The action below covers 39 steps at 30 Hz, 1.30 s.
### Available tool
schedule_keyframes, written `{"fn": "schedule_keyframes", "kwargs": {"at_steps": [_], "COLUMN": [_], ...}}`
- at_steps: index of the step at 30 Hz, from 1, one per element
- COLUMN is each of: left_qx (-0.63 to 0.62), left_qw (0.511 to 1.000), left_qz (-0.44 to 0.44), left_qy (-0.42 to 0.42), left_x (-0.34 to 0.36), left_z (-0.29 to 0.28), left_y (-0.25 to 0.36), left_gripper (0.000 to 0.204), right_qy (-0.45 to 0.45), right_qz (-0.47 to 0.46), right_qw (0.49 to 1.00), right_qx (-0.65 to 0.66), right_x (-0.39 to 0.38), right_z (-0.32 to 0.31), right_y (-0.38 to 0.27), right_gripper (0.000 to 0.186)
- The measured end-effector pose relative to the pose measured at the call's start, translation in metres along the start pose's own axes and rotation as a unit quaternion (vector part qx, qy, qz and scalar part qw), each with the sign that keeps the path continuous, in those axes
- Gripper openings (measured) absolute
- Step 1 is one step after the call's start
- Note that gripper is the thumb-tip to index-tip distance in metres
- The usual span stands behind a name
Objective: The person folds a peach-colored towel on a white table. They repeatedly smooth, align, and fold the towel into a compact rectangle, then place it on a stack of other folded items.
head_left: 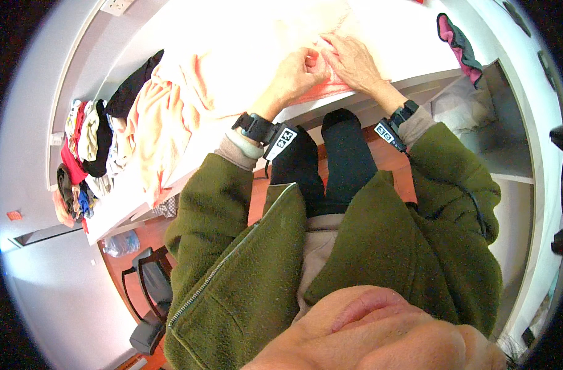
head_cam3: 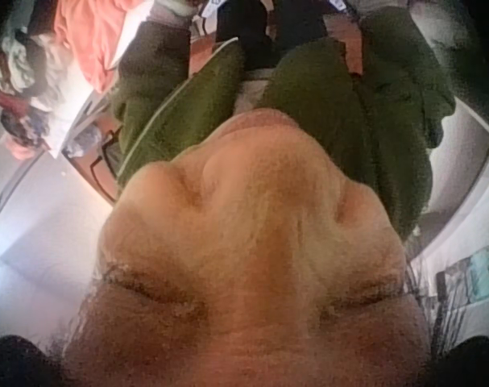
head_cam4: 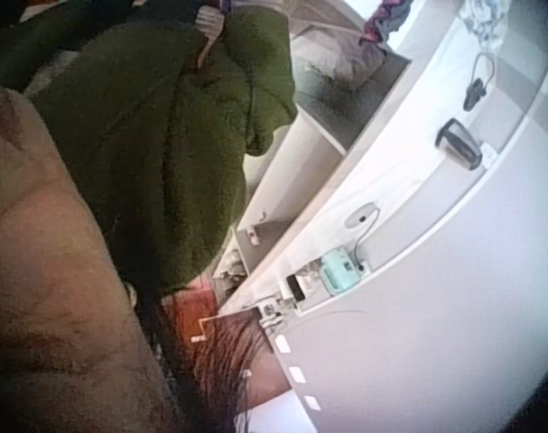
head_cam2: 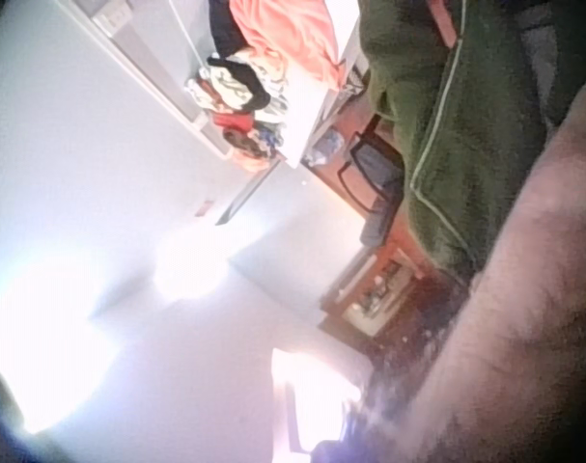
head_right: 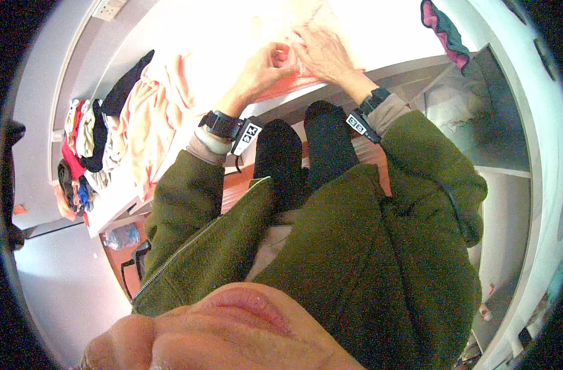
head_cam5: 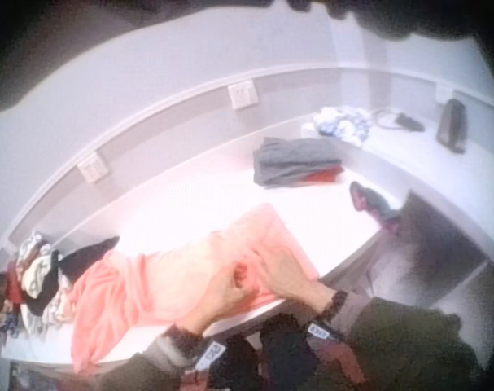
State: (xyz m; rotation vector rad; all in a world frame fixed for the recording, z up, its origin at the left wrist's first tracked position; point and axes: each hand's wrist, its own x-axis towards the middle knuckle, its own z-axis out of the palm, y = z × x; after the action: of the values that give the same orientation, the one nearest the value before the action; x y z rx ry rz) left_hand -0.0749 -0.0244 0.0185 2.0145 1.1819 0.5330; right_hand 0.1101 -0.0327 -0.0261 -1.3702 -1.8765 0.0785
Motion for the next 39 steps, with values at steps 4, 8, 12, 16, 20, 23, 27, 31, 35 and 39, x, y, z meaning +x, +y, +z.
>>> {"fn": "schedule_keyframes", "kwargs": {"at_steps": [4, 8, 12, 16, 20, 23, 27, 31, 35, 39], "left_qx": [-0.119, -0.187, -0.198, -0.150, -0.157, -0.314, -0.328, -0.123, 0.028, 0.175], "left_qw": [0.992, 0.980, 0.979, 0.987, 0.984, 0.945, 0.935, 0.975, 0.969, 0.938], "left_qz": [-0.022, -0.060, -0.039, -0.009, 0.008, -0.027, -0.014, 0.012, 0.096, 0.164], "left_qy": [0.027, 0.040, 0.043, 0.064, 0.087, 0.084, 0.135, 0.182, 0.225, 0.250], "left_x": [-0.009, -0.012, -0.018, -0.023, -0.024, -0.025, -0.028, -0.034, -0.036, -0.037], "left_z": [0.005, 0.005, 0.007, 0.011, 0.010, 0.011, 0.015, 0.015, 0.008, 0.006], "left_y": [-0.007, -0.017, -0.021, -0.020, -0.021, -0.024, -0.024, -0.022, -0.022, -0.025], "left_gripper": [0.043, 0.038, 0.034, 0.031, 0.029, 0.028, 0.026, 0.024, 0.023, 0.028], "right_qy": [0.054, 0.026, -0.017, -0.083, -0.076, -0.095, -0.140, -0.150, -0.130, -0.130], "right_qz": [-0.041, -0.051, -0.034, -0.089, -0.043, -0.061, -0.066, -0.076, -0.101, -0.147], "right_qw": [0.997, 0.995, 0.999, 0.976, 0.971, 0.966, 0.957, 0.951, 0.944, 0.919], "right_qx": [-0.034, -0.084, -0.038, -0.183, -0.221, -0.232, -0.247, -0.258, -0.285, -0.342], "right_x": [-0.008, -0.006, -0.005, -0.008, -0.013, -0.017, -0.017, -0.014, -0.006, -0.002], "right_z": [0.007, 0.009, 0.005, 0.001, 0.001, -0.001, -0.005, -0.003, -0.014, -0.051], "right_y": [-0.001, 0.004, 0.007, -0.004, -0.025, -0.036, -0.036, -0.024, 0.017, 0.083], "right_gripper": [0.048, 0.045, 0.044, 0.050, 0.059, 0.061, 0.060, 0.059, 0.058, 0.056]}}
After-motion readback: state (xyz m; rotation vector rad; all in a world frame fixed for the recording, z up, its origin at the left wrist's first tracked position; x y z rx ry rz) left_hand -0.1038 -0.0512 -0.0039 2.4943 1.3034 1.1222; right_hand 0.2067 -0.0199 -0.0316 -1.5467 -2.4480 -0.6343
